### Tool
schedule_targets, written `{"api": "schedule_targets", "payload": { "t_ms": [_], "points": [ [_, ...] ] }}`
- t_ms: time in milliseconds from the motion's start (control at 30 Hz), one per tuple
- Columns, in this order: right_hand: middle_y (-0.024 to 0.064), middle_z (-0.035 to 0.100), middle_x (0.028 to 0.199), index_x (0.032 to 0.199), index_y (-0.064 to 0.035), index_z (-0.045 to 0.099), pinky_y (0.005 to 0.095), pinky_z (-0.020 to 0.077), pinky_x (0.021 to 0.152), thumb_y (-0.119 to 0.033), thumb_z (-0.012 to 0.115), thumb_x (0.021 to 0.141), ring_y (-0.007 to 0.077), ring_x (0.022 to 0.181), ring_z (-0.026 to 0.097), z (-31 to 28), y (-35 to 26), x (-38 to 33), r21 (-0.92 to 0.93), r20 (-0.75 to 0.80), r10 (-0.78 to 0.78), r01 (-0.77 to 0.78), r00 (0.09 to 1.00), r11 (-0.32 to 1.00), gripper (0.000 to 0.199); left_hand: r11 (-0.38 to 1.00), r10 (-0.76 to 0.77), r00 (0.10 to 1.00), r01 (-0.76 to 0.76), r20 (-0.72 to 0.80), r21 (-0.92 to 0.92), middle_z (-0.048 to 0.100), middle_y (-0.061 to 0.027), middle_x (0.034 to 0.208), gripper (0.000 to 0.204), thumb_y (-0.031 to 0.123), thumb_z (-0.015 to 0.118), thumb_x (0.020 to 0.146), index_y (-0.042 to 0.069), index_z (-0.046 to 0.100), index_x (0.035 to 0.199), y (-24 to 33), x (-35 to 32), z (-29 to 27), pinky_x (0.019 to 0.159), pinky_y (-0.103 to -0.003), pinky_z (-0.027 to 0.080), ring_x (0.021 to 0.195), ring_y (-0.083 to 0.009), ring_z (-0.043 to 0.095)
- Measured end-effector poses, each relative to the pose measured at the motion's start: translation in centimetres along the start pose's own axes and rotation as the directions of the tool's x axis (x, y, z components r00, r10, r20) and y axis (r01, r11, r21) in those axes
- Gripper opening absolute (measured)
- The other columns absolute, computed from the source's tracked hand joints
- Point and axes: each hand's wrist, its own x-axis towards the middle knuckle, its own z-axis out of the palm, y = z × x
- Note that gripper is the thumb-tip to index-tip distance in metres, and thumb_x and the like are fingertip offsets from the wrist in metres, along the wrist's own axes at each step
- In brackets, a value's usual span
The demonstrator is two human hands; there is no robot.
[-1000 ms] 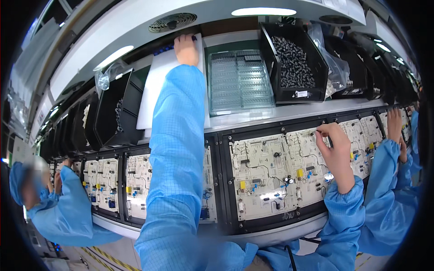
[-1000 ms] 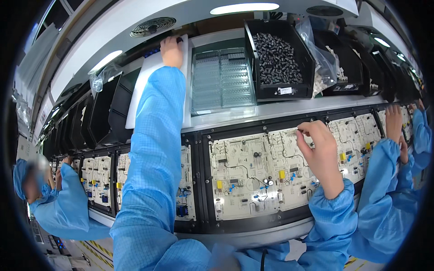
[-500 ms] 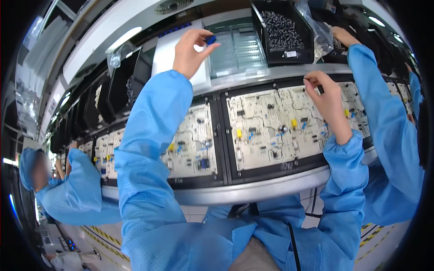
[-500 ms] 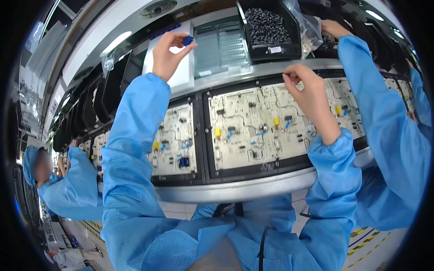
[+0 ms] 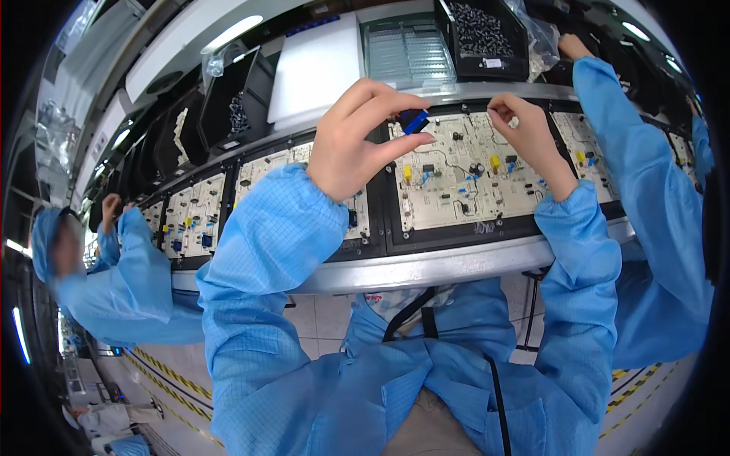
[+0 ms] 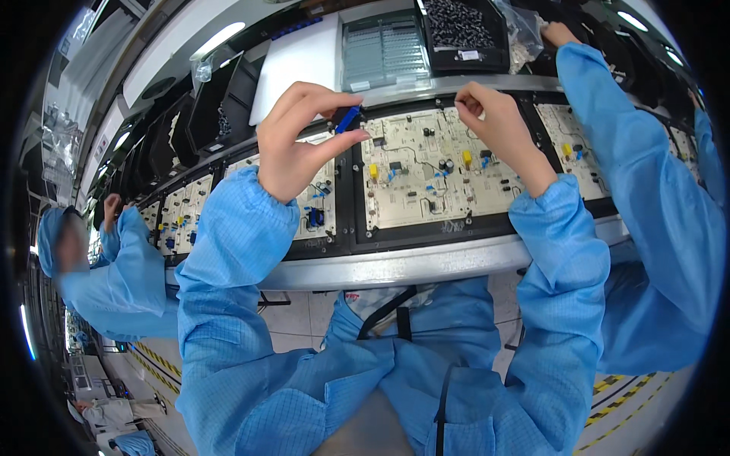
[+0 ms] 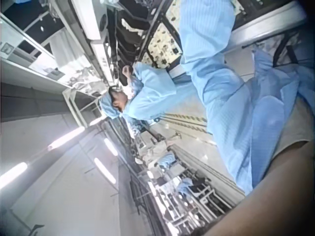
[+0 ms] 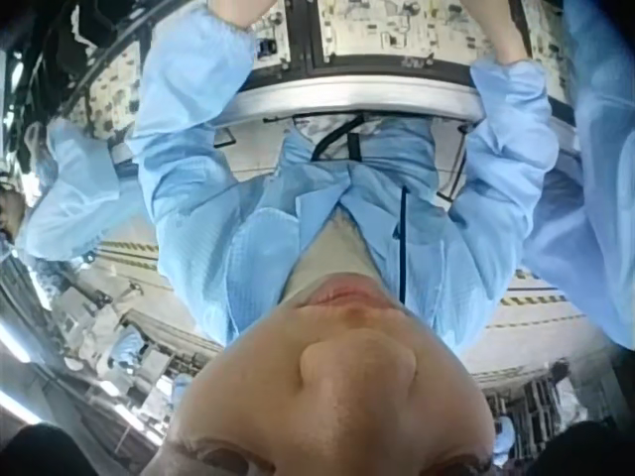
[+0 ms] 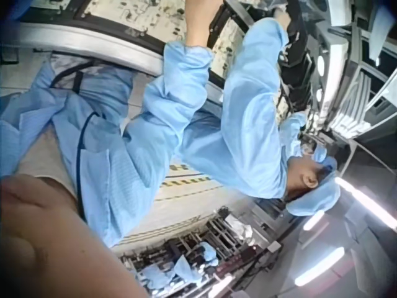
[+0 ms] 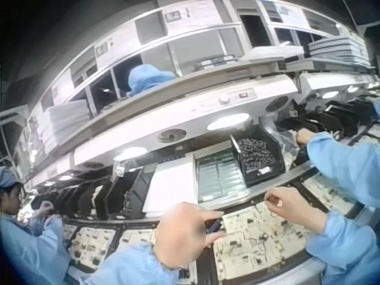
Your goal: Manual assembly of electronic components onto circuit boards on a factory production line.
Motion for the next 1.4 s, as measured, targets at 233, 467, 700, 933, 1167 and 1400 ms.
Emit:
{"api": "schedule_targets", "payload": {
  "t_ms": [233, 467, 700, 933, 1167, 1400],
  "points": [
    [0.0058, 0.059, 0.071, 0.09, -0.003, 0.059, 0.0251, 0.046, 0.062, -0.01, 0.064, 0.083, 0.0142, 0.064, 0.056, 0.3, 2.4, 0.1, -0.052, -0.008, -0.058, 0.058, 0.998, 0.997, 0.011, 0.992, -0.099, 0.952, 0.117, 0.291, -0.046, 0.062, -0.0059, 0.083, 0.04, 0.021, 0.083, 0.06, 0.005, 0.062, 0.09, 1.9, -4.2, 4.0, 0.066, -0.029, 0.049, 0.073, -0.018, 0.061],
    [0.0049, 0.061, 0.073, 0.092, -0.0035, 0.059, 0.025, 0.0471, 0.063, -0.013, 0.064, 0.084, 0.0133, 0.066, 0.057, 0.3, 3.0, -0.1, -0.076, -0.001, -0.07, 0.07, 0.998, 0.995, 0.013, 0.993, 0.064, 0.904, -0.102, 0.423, 0.067, 0.053, -0.0033, 0.082, 0.045, 0.047, 0.073, 0.067, 0.01, 0.056, 0.085, 2.5, -4.2, 9.0, 0.076, -0.031, 0.04, 0.083, -0.0203, 0.053],
    [0.0047, 0.061, 0.072, 0.091, -0.0035, 0.059, 0.0253, 0.0473, 0.063, -0.014, 0.064, 0.083, 0.0133, 0.066, 0.057, -0.1, 2.2, -0.4, -0.074, -0.001, -0.097, 0.097, 0.995, 0.993, 0.013, 0.952, 0.08, 0.904, -0.195, 0.42, 0.237, 0.051, -0.0053, 0.092, 0.051, 0.051, 0.069, 0.066, 0.007, 0.057, 0.087, 1.9, -3.9, 11.9, 0.082, -0.034, 0.036, 0.091, -0.0214, 0.049],
    [0.0144, 0.059, 0.069, 0.084, -0.0011, 0.056, 0.036, 0.0455, 0.058, -0.012, 0.062, 0.079, 0.0304, 0.065, 0.06, -0.6, 2.4, -0.3, 0.035, -0.132, -0.275, 0.281, 0.952, 0.959, 0.014, 0.976, -0.037, 0.856, -0.08, 0.516, 0.202, 0.053, -0.0055, 0.1, 0.044, 0.04, 0.073, 0.069, 0.009, 0.058, 0.096, 2.2, -3.7, 10.3, 0.087, -0.036, 0.033, 0.101, -0.024, 0.047],
    [0.0159, 0.059, 0.07, 0.081, -0.0006, 0.055, 0.0374, 0.0453, 0.059, -0.012, 0.061, 0.077, 0.0332, 0.067, 0.059, -1.5, 2.8, -0.3, 0.022, -0.026, -0.1, 0.101, 0.995, 0.995, 0.013, 0.97, -0.012, 0.832, -0.124, 0.554, 0.207, 0.056, -0.0036, 0.099, 0.031, 0.026, 0.073, 0.068, 0.01, 0.061, 0.091, 1.3, -2.6, 10.3, 0.089, -0.036, 0.032, 0.101, -0.0239, 0.048],
    [0.0168, 0.06, 0.068, 0.078, -0.0005, 0.057, 0.0403, 0.0456, 0.06, -0.013, 0.059, 0.077, 0.0347, 0.068, 0.06, -2.8, 1.2, -0.7, 0.023, 0.016, -0.083, 0.082, 0.996, 0.996, 0.013, 0.982, -0.104, 0.786, -0.017, 0.609, 0.19, 0.057, -0.0033, 0.098, 0.026, 0.026, 0.072, 0.071, 0.01, 0.064, 0.09, 0.2, -1.9, 10.4, 0.088, -0.035, 0.031, 0.101, -0.0237, 0.048]
  ]
}}
